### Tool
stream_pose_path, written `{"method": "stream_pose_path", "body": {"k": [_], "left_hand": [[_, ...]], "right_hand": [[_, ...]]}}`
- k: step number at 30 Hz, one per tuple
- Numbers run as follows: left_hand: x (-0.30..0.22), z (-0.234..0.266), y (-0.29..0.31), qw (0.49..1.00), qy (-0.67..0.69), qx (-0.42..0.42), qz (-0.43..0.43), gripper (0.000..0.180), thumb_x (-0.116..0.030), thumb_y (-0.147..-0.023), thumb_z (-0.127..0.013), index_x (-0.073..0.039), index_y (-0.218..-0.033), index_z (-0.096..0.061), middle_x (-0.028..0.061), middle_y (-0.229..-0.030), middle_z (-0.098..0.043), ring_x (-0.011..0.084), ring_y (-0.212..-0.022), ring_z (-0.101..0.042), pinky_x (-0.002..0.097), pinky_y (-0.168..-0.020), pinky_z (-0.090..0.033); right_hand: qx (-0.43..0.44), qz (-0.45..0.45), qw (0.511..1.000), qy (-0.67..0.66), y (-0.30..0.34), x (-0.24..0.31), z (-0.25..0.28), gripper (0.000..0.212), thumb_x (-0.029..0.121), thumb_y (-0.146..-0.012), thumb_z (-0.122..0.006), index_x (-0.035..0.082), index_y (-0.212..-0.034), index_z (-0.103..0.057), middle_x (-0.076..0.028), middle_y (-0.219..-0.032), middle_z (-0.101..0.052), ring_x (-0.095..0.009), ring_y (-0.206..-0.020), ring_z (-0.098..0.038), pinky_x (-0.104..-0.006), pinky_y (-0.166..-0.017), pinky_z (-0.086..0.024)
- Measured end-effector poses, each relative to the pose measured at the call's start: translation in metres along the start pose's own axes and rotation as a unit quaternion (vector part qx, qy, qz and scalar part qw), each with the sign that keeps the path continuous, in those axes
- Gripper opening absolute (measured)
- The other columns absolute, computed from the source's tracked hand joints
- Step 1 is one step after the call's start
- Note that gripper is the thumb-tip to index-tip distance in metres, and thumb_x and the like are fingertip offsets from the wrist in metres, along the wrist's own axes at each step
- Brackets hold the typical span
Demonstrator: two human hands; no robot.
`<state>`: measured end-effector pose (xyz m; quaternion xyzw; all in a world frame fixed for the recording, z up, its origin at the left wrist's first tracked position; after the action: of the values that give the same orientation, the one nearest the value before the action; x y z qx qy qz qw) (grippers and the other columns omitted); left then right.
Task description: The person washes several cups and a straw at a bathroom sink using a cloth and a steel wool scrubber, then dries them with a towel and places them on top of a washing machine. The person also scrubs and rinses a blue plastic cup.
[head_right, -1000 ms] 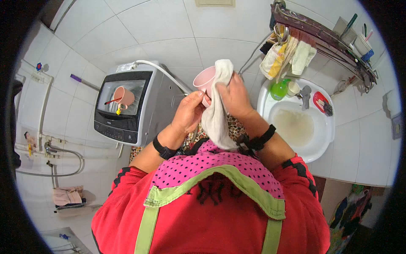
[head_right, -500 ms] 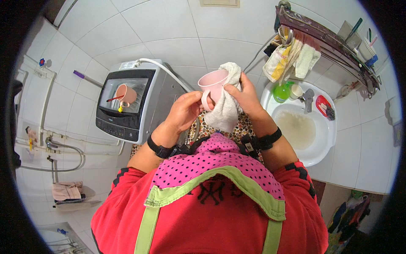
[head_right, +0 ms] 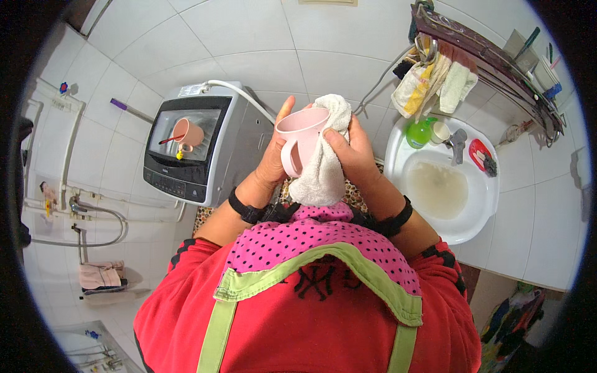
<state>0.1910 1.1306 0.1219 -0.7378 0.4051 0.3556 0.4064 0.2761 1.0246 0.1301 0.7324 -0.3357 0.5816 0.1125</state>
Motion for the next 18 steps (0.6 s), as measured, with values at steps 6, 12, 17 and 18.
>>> {"method": "stream_pose_path", "body": {"k": [6, 12, 17, 18], "left_hand": [[0.009, -0.002, 0.011, 0.998, -0.016, -0.024, 0.047, 0.081, -0.02, -0.085, -0.063, -0.012, -0.146, -0.009, 0.0138, -0.137, -0.036, 0.0238, -0.122, -0.042, 0.0352, -0.1, -0.038], [0.014, -0.003, 0.018, 0.995, -0.003, -0.04, 0.094, 0.079, -0.026, -0.085, -0.065, -0.01, -0.143, -0.014, 0.0135, -0.124, -0.046, 0.0209, -0.112, -0.048, 0.0338, -0.095, -0.041], [0.02, -0.002, 0.021, 0.985, 0.12, -0.054, 0.108, 0.068, -0.021, -0.089, -0.059, -0.011, -0.142, -0.017, 0.0116, -0.12, -0.048, 0.019, -0.108, -0.051, 0.032, -0.091, -0.044], [0.021, -0.002, 0.021, 0.982, 0.137, -0.055, 0.113, 0.067, -0.02, -0.089, -0.058, -0.011, -0.142, -0.018, 0.0116, -0.12, -0.048, 0.0192, -0.108, -0.051, 0.032, -0.091, -0.045]], "right_hand": [[-0.061, 0.144, 0.932, 0.327, 0.004, 0.044, -0.002, 0.047, 0.008, -0.078, -0.063, -0.004, -0.12, -0.047, -0.015, -0.119, -0.052, -0.024, -0.109, -0.051, -0.0344, -0.094, -0.039], [0.019, 0.2, 0.893, 0.402, 0.001, 0.055, -0.02, 0.04, 0.015, -0.076, -0.064, -0.002, -0.111, -0.054, -0.02, -0.113, -0.053, -0.032, -0.106, -0.051, -0.039, -0.091, -0.041], [-0.049, 0.01, 0.984, 0.17, -0.012, 0.031, 0.003, 0.034, 0.016, -0.079, -0.061, -0.002, -0.107, -0.056, -0.018, -0.107, -0.056, -0.03, -0.101, -0.055, -0.0362, -0.09, -0.041], [-0.046, 0.014, 0.978, 0.202, -0.011, 0.031, 0.002, 0.039, 0.017, -0.078, -0.062, -0.002, -0.111, -0.054, -0.02, -0.111, -0.054, -0.031, -0.104, -0.054, -0.0367, -0.091, -0.041]]}}
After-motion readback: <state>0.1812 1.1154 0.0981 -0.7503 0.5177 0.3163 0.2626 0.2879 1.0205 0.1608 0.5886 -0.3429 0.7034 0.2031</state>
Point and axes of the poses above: each hand's wrist, its own y-axis away from the middle knuckle, its own z-axis out of the back of the hand, x = y × z, the point moved 7 cm from there along -y, towards the middle knuckle
